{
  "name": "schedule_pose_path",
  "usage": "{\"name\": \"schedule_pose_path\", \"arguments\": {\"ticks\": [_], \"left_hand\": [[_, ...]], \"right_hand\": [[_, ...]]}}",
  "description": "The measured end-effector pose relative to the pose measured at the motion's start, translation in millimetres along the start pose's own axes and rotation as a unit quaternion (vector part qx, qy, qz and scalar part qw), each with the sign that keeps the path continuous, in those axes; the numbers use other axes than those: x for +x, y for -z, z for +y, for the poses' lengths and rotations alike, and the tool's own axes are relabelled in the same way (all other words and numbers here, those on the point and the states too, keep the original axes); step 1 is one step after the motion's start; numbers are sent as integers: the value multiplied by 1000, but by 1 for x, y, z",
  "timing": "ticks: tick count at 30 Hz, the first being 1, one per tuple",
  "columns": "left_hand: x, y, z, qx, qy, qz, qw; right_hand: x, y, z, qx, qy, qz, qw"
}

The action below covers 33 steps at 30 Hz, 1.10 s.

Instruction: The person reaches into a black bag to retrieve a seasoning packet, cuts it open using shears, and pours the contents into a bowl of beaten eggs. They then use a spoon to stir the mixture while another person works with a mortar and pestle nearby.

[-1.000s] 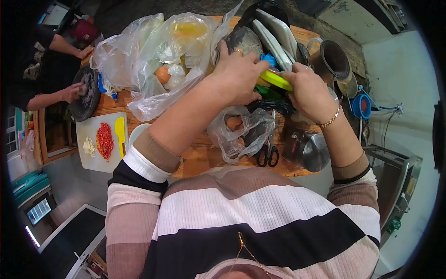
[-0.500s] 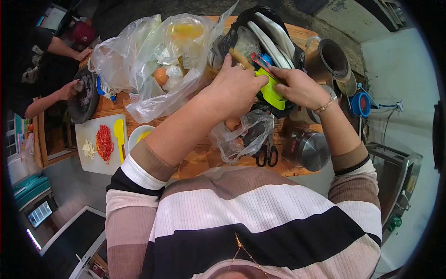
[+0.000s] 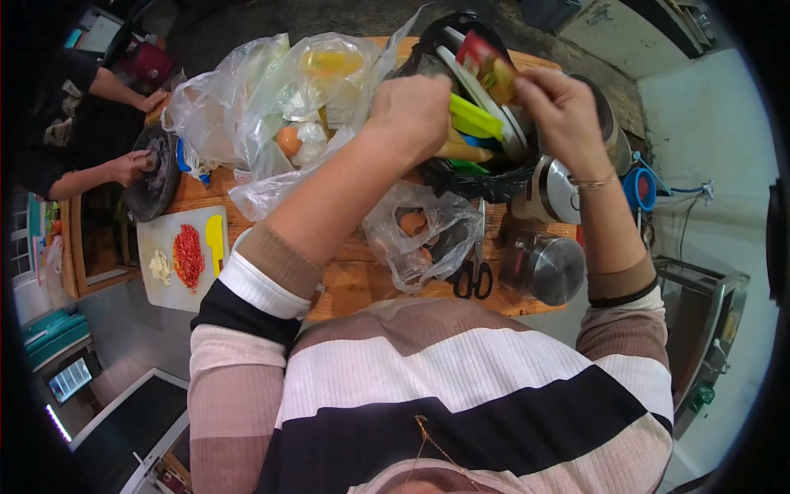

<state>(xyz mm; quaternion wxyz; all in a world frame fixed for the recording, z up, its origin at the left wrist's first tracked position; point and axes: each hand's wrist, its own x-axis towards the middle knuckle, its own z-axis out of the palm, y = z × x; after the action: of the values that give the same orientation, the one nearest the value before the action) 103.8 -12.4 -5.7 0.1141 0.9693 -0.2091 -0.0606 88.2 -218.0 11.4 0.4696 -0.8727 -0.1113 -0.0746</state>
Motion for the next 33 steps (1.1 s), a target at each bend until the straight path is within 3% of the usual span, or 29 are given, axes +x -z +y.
{"name": "schedule_pose_path", "arguments": {"ticks": [2, 4, 7, 8, 10, 13, 16, 19, 21, 23, 24, 25, 28, 29, 32, 33], "left_hand": [[7, -7, -4, -51, 25, 78, 995], [8, -7, -4, -72, 26, 172, 982], [-1, 12, 0, -217, 3, 184, 959], [-5, 19, 1, -328, -3, 145, 933], [-18, 34, 1, -534, -16, 63, 843], [-49, 50, 1, -795, 0, -128, 594], [-78, 51, -8, -837, -25, -298, 459], [-106, 32, -16, -851, -18, -336, 403], [-126, 23, -23, -870, -8, -336, 361], [-152, 25, -22, -873, -15, -276, 401], [-163, 26, -22, -873, -18, -247, 419], [-173, 21, -27, -845, -42, -218, 487], [-208, 27, -20, -882, -22, -145, 447], [-217, 21, -23, -874, -54, -112, 469], [-248, 26, -27, -801, -32, -116, 586], [-256, 26, -28, -836, -14, -128, 533]], "right_hand": [[5, 16, -24, 177, -95, 2, 980], [7, 34, -37, 228, -108, -30, 967], [1, 50, -49, 279, -126, -100, 947], [-3, 53, -54, 291, -132, -127, 939], [-14, 51, -71, 331, -138, -191, 914], [-29, 43, -83, 333, -128, -256, 899], [-39, 35, -90, 275, -79, -316, 905], [-54, 20, -108, 233, -27, -357, 904], [-64, 10, -117, 197, -24, -332, 922], [-73, -2, -119, 166, -1, -307, 937], [-78, -7, -126, 181, -38, -300, 936], [-83, -12, -133, 197, -76, -293, 933], [-101, -32, -148, 201, -135, -278, 929], [-106, -36, -153, 189, -143, -293, 926], [-126, -55, -159, 199, -173, -280, 923], [-132, -59, -162, 229, -186, -270, 916]]}}
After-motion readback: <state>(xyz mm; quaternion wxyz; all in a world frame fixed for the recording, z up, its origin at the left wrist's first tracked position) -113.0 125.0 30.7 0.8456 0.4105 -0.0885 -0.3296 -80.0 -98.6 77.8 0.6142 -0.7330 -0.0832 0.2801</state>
